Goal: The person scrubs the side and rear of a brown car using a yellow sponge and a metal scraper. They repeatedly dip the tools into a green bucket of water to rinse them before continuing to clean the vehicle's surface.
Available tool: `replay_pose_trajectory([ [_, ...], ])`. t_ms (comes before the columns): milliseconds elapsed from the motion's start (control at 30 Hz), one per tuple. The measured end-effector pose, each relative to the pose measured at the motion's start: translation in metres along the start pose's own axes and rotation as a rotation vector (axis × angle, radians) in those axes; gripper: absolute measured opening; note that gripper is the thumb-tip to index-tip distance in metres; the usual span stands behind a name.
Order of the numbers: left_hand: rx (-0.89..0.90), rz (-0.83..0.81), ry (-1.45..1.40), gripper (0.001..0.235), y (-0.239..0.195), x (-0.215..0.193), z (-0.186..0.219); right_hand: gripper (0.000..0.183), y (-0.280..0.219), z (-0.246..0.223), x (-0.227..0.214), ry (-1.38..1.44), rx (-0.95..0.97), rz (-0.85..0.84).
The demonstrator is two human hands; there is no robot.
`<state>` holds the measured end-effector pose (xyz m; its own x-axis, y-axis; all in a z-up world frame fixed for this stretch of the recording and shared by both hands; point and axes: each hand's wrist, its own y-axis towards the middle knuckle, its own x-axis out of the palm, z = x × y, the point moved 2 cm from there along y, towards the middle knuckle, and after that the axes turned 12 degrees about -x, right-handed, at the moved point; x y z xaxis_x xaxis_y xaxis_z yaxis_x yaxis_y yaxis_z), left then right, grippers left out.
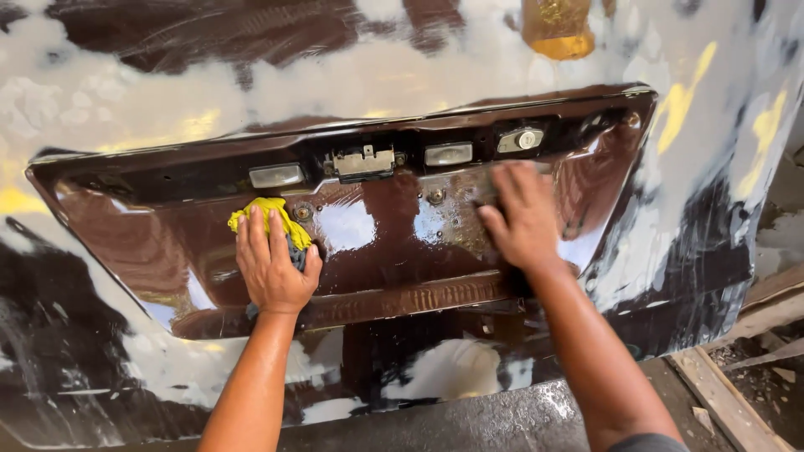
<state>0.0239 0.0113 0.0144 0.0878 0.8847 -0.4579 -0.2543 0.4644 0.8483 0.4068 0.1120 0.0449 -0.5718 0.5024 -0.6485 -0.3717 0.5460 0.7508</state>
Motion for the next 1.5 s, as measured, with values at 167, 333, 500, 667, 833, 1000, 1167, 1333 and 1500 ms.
replay_pose_trajectory([
  [167,-0.004,0.000,0.009,0.078,-0.001,-0.002,0.000,0.072,-0.010,0.025,0.025,-0.082,0.198,0.153],
  [333,-0.002,0.012,0.009,0.078,-0.001,-0.003,-0.002,0.089,0.004,-0.041,0.051,0.014,0.187,0.244],
  [500,0.018,0.011,0.002,0.077,-0.004,-0.001,-0.004,0.078,-0.006,-0.029,0.002,0.076,0.052,-0.130],
  [667,0.008,0.003,-0.004,0.076,-0.002,-0.001,-0.003,0.082,-0.049,0.013,0.020,-0.235,0.143,0.006],
  [833,-0.004,-0.004,-0.014,0.077,-0.004,-0.002,-0.007,0.095,-0.059,-0.106,0.048,-0.016,0.057,-0.036],
  [1000,0.013,-0.007,-0.023,0.077,0.000,0.000,-0.006,0.081,-0.066,-0.164,0.055,0.178,-0.297,-0.265],
  [1167,0.024,0.013,-0.038,0.077,0.004,0.004,-0.005,0.070,-0.074,-0.070,0.001,-0.001,-0.038,-0.112],
  [1333,0.010,-0.020,-0.012,0.077,-0.006,-0.001,-0.008,0.070,-0.102,-0.037,0.015,-0.219,0.112,0.023],
  [1500,0.010,-0.019,-0.027,0.077,-0.003,-0.001,-0.007,0.081,-0.091,-0.126,0.059,0.025,-0.045,0.060],
])
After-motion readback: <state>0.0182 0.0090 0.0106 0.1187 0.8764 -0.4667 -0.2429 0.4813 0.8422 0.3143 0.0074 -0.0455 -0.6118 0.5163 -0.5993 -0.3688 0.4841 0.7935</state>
